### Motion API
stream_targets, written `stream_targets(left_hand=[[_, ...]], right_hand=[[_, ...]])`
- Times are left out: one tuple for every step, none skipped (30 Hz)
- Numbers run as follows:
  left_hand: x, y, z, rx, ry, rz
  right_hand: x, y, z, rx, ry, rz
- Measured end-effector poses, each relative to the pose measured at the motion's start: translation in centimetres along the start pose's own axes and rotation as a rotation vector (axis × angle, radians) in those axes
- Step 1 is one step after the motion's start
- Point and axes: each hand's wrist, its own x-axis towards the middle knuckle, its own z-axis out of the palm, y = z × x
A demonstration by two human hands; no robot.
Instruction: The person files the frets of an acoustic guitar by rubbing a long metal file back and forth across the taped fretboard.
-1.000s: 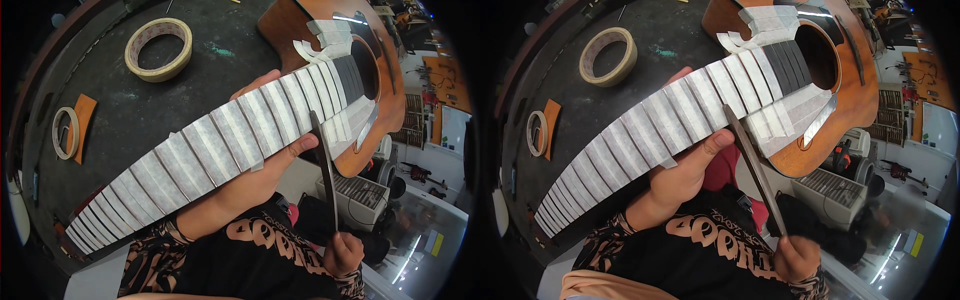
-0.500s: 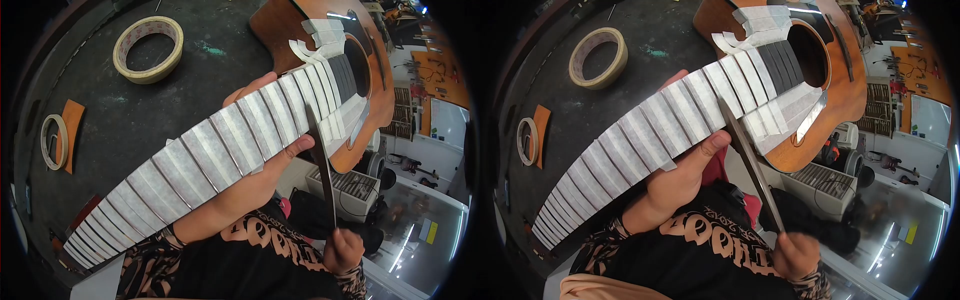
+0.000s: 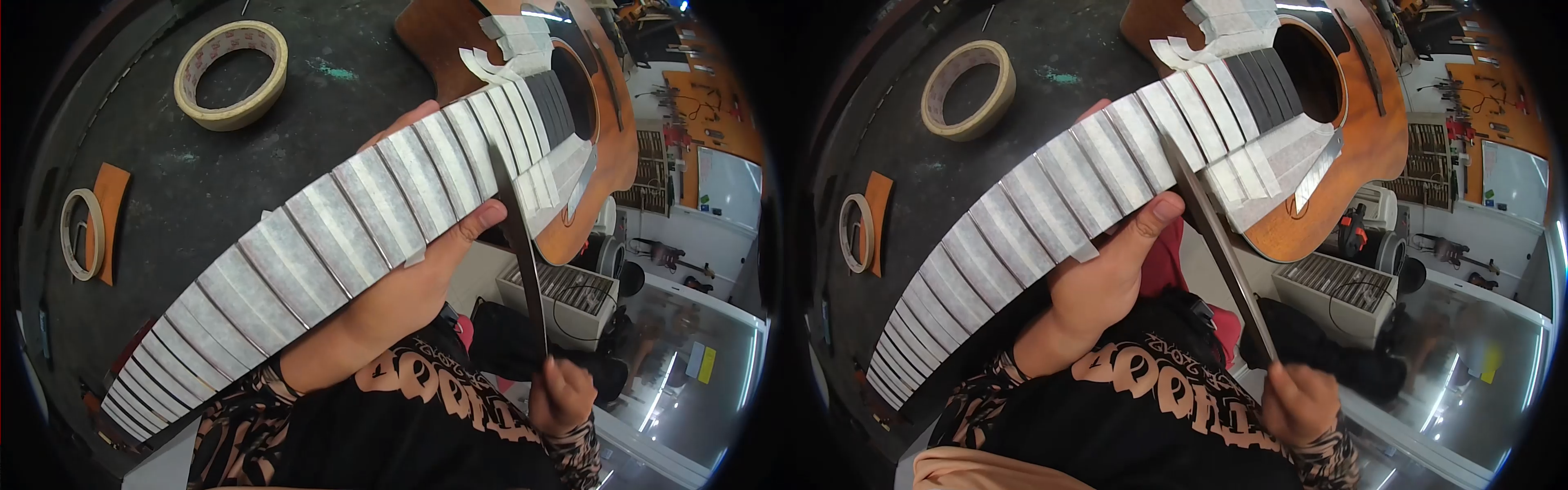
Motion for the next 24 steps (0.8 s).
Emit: stream_targets(left_hand=[[-0.1, 0.0, 0.0, 0.008, 0.002, 0.008], [-0.3, 0.1, 0.1, 0.003, -0.002, -0.041], [-0.4, 0.1, 0.1, -0.001, -0.005, -0.091], [-0.6, 0.2, 0.3, 0.002, 0.020, -0.118], [-0.8, 0.2, 0.5, 0.005, 0.044, -0.145], [-1.0, 0.3, 0.8, 0.007, 0.069, -0.171], [-1.0, 0.7, 0.9, -0.111, 0.088, -0.246], [-0.9, 0.7, 0.7, -0.112, 0.089, -0.260], [-0.7, 0.8, 0.5, -0.113, 0.089, -0.274], [-0.5, 0.8, 0.3, -0.113, 0.089, -0.288], [-0.4, 0.9, 0.1, -0.082, 0.028, -0.277], [-0.4, 1.0, -0.1, -0.091, 0.012, -0.302], [-0.4, 1.1, -0.2, -0.100, -0.004, -0.327], [-0.4, 1.3, -0.4, -0.108, -0.021, -0.353], [-0.4, 1.3, -0.3, 0.016, -0.064, -0.335], [-0.5, 1.1, -0.2, 0.086, -0.085, -0.326], [-0.6, 0.9, -0.2, 0.157, -0.106, -0.315], [-1.0, 0.3, 0.4, 0.057, 0.024, -0.249], [-0.9, 0.2, 0.6, 0.027, 0.047, -0.213], [-0.9, 0.1, 0.8, -0.003, 0.069, -0.177], [-0.9, 0.0, 1.0, -0.032, 0.090, -0.141], [-0.6, 0.0, 0.6, -0.034, 0.043, -0.097], [-0.8, 0.2, 0.7, -0.014, 0.026, -0.097], [-0.9, 0.3, 0.7, -0.045, 0.021, -0.123]], right_hand=[[-0.6, 0.2, -0.2, -0.015, -0.016, 0.008], [-1.1, 0.0, -0.7, -0.027, -0.032, 0.027], [0.3, -0.2, -0.6, -0.039, -0.007, -0.007], [3.0, -0.4, -0.1, -0.052, 0.018, -0.046], [5.9, -1.2, -0.3, -0.067, -0.023, -0.026], [8.6, -1.9, -0.4, -0.081, -0.061, -0.007], [10.7, -2.2, 0.3, -0.024, -0.033, -0.013], [11.9, -2.3, 0.7, 0.039, 0.001, -0.020], [11.4, -2.3, 0.8, 0.053, 0.019, -0.012], [10.5, -2.3, 0.6, 0.050, -0.011, 0.012], [9.4, -2.1, 0.1, 0.040, -0.053, 0.033], [7.4, -1.4, 0.2, 0.005, -0.027, 0.008], [5.0, -0.4, 0.7, -0.031, -0.005, -0.015], [2.9, 0.3, 1.2, -0.002, 0.048, -0.043], [0.4, 1.2, 0.9, -0.007, 0.020, -0.042], [-0.9, 1.3, 1.0, -0.048, 0.048, -0.056], [-1.1, 1.6, 0.9, -0.039, 0.054, -0.065], [-0.8, 1.3, 0.7, -0.030, 0.066, -0.063], [0.5, 1.1, 0.8, -0.017, 0.062, -0.047], [2.7, 0.9, 0.9, -0.002, 0.058, -0.032], [5.7, 0.0, 0.4, 0.023, 0.007, -0.013], [8.8, -1.0, 0.4, 0.048, -0.047, 0.003], [11.0, -1.0, 1.0, 0.057, -0.020, -0.030], [11.3, -1.0, 1.2, 0.078, 0.006, -0.036]])
